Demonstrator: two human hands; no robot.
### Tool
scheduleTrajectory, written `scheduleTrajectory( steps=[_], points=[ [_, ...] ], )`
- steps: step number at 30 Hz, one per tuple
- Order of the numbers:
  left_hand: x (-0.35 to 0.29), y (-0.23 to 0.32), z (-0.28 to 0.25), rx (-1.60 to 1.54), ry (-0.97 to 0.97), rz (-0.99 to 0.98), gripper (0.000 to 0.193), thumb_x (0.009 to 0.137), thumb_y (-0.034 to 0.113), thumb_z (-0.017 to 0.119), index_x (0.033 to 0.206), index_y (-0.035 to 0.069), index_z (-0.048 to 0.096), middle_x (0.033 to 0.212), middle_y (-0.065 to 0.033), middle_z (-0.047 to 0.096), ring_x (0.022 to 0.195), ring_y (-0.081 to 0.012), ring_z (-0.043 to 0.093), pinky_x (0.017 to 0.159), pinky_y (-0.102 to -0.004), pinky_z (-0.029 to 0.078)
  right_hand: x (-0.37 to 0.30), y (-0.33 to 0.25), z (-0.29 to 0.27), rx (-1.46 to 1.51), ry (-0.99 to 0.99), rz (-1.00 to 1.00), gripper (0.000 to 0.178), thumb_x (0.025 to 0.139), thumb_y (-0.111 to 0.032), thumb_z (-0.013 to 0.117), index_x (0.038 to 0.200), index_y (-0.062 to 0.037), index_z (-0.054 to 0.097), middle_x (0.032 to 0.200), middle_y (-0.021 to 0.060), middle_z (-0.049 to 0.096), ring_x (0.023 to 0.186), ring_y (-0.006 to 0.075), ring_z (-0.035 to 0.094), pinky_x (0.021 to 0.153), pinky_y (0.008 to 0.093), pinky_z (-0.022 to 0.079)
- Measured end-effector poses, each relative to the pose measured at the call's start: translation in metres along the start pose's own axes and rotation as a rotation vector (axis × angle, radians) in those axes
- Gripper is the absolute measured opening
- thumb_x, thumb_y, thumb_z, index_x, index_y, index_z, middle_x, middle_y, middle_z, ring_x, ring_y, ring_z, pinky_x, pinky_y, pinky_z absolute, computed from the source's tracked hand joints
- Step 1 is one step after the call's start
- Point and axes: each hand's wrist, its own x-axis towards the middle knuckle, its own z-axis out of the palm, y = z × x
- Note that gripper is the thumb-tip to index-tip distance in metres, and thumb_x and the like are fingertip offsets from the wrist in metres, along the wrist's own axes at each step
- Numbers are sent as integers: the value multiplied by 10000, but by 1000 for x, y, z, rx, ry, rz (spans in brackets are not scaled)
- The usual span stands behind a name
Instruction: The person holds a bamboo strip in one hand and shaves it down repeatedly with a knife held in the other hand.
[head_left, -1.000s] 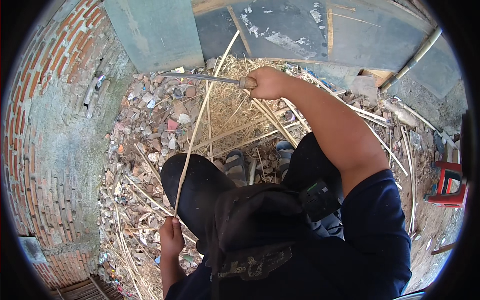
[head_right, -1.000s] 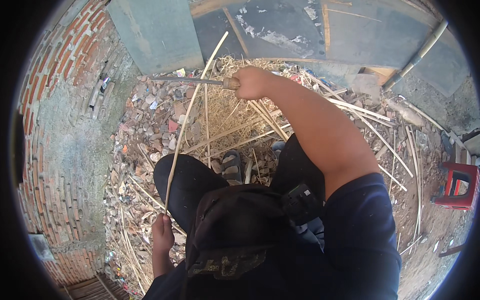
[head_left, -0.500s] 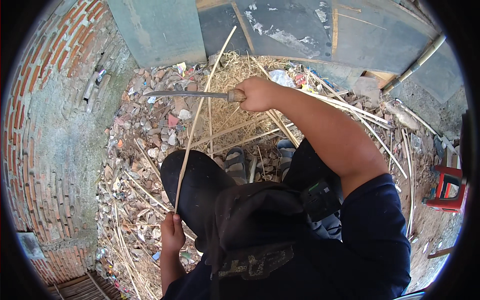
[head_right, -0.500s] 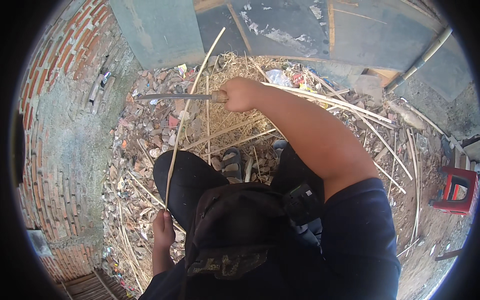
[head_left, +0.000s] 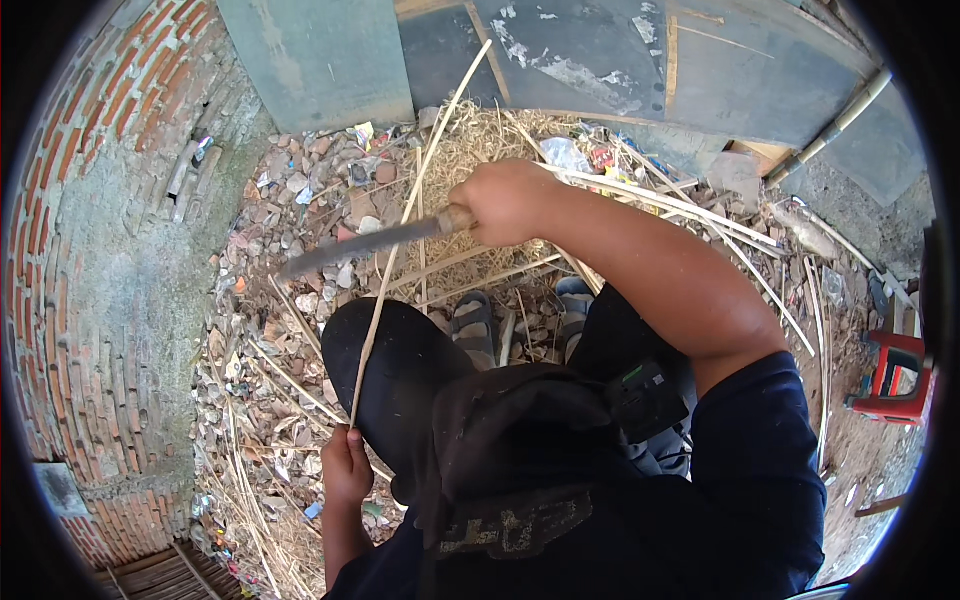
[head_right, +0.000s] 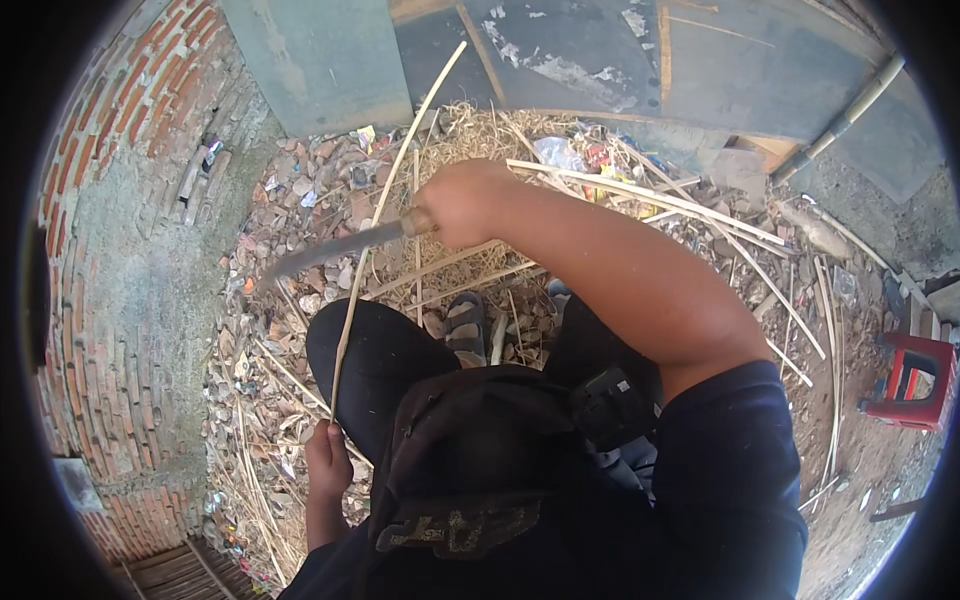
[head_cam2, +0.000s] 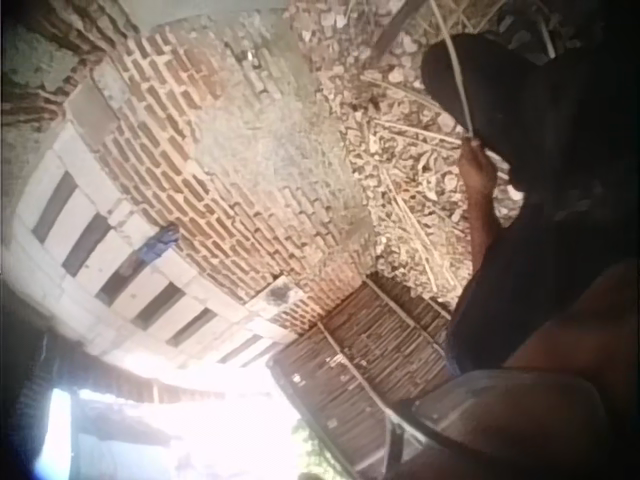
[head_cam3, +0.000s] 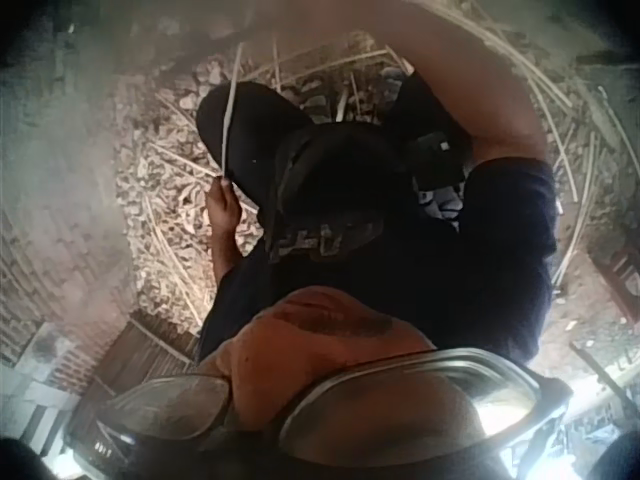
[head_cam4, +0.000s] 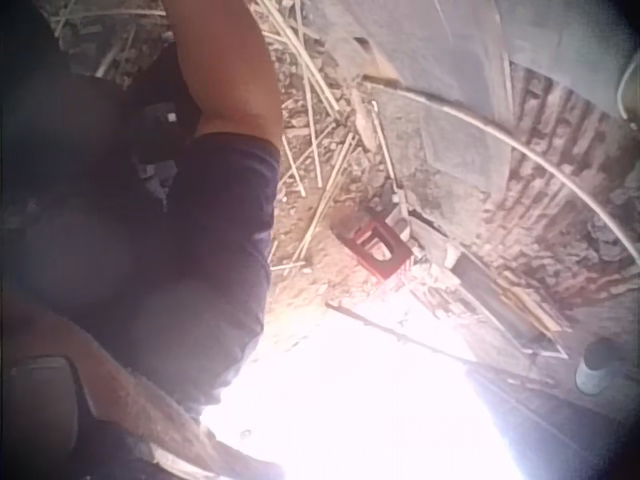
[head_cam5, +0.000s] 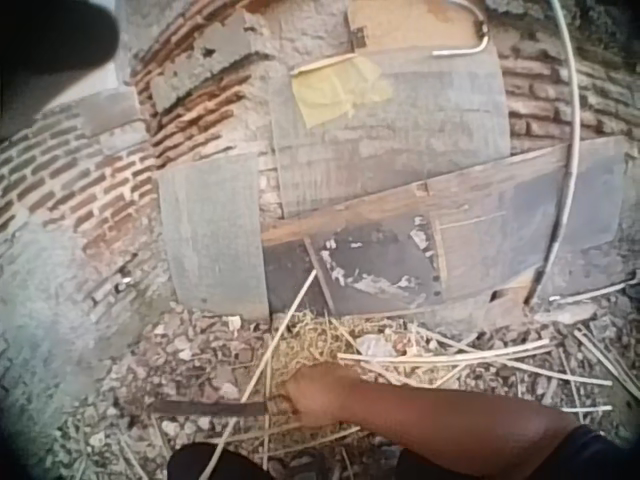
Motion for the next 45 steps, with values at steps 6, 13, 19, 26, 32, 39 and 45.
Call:
scheduleTrajectory(
  steps=[6,13,19,26,32,39,45],
  points=[
    [3,8,-6,19,28,-2,375,1056,277,457,811,-4,492,576,-180,503,512,-318,514,510,-411,383,11,75,4,101,1,257,192,854,-245,614,933,-82,677,837,152,682,811,312,684,756,451,549],
    [0,-7,-8,-114,-90,-75,378,1059,287,458,813,1,491,563,-132,478,502,-211,442,498,-377,354,-3,23,1,191,87,133,142,765,-193,646,850,-79,638,780,147,669,779,337,673,750,466,536],
    [3,0,1,-110,-67,-73,455,1078,374,381,795,26,461,649,-63,470,628,-133,430,573,-318,359,9,47,-2,226,-13,208,134,738,-142,634,830,-45,649,774,152,672,753,313,671,729,457,523],
    [1,-13,-2,-98,-60,-47,427,1079,334,392,797,24,476,607,-26,424,575,-125,407,527,-333,337,11,-2,9,-3,3,-65,161,739,-158,653,867,-61,662,795,156,679,767,332,675,726,474,524],
    [10,1,-4,-183,-117,-87,454,1082,365,384,806,20,486,620,-24,445,598,-110,423,534,-320,345,13,25,5,113,8,54,174,711,-171,649,848,-64,659,771,161,673,782,372,669,717,485,519],
    [-4,3,-3,-67,-33,-59,472,1072,400,402,806,19,488,617,-78,468,590,-149,437,537,-343,361,6,-1,5,-40,22,-59,167,725,-187,648,846,-73,655,784,162,672,780,360,669,723,485,522],
    [6,4,-1,-79,-57,-48,430,1078,336,377,822,10,492,599,-96,476,564,-173,478,529,-362,366,7,30,8,103,49,69,193,743,-167,649,917,-89,678,804,149,683,780,350,672,721,474,528]
  ],
)
